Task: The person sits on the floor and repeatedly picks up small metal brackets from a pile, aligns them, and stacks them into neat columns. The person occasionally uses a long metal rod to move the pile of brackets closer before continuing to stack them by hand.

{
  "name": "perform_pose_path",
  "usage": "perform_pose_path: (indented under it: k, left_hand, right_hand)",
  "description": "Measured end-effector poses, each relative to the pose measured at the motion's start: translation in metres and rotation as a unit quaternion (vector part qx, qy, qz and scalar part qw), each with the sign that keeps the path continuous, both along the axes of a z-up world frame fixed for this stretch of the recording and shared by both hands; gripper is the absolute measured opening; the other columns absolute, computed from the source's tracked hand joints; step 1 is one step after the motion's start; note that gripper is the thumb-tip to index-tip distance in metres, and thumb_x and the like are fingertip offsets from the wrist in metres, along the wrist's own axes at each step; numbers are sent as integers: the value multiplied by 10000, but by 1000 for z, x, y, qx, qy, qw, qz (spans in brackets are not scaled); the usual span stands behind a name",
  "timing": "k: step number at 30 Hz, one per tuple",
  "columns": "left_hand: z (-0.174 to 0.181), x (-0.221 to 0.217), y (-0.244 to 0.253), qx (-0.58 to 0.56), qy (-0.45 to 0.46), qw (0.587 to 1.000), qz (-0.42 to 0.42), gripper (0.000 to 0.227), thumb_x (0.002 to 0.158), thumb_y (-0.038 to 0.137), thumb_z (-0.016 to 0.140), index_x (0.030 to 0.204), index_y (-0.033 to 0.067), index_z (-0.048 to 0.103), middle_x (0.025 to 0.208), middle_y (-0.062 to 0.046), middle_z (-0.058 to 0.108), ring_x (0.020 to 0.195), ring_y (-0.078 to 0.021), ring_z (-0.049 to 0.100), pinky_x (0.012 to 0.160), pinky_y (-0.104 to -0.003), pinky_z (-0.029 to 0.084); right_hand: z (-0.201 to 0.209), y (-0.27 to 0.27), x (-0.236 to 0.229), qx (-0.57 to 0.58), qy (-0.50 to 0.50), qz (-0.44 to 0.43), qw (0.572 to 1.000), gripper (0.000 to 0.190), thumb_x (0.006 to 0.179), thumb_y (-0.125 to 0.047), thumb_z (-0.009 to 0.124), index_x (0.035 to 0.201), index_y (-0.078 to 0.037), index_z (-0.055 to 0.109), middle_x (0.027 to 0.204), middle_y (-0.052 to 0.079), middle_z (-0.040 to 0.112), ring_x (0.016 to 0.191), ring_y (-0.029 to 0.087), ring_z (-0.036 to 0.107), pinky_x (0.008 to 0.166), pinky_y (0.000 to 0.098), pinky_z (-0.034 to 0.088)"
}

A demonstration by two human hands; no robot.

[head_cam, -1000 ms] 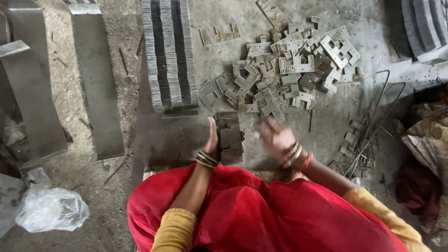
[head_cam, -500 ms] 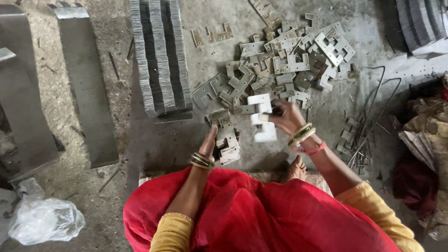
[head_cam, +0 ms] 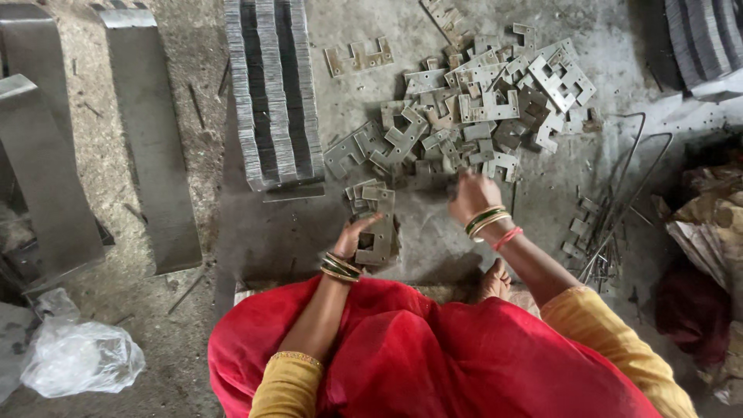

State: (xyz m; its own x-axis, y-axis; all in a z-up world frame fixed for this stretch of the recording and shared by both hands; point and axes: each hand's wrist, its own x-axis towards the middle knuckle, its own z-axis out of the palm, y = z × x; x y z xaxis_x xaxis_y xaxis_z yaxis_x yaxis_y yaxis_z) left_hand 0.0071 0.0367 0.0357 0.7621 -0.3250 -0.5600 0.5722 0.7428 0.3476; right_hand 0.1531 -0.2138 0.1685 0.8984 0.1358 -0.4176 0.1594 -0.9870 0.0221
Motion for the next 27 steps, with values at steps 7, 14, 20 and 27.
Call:
perform_pose_path:
  k: [7,14,20,27]
  left_hand:
    - [8,2,-4,-8,55,995,78,473,940,424,681,1257,76,640,1046,-91,728,872,-223,720,727,-378,609]
    - [18,-4,6,-58,12,995,86,514,928,427,705,1281,63,621,1081,-68,718,919,-206,712,786,-370,608]
    - [-2,-2,2,87,-15,992,94,500,893,308,749,1326,116,588,1131,-10,669,985,-160,661,836,-356,572]
    - [-19,3,1,23,-30,992,120,553,931,372,739,1367,67,588,1217,-71,685,1052,-208,685,888,-366,578]
  right_hand:
    - [43,7,6,317,133,33,939,374,754,-84,729,1123,-34,694,941,151,777,760,287,775,626,364,658]
    - [4,61,-7,30,-213,360,908,543,822,-37,656,1343,73,549,1340,253,606,1225,356,635,1045,419,540]
    - [-2,45,0,77,-190,382,901,599,747,-2,580,1333,114,551,1247,275,643,1163,367,664,1016,456,554]
    - [19,27,-4,343,46,49,937,506,796,-87,644,1301,-74,684,1104,133,783,825,255,769,648,378,625]
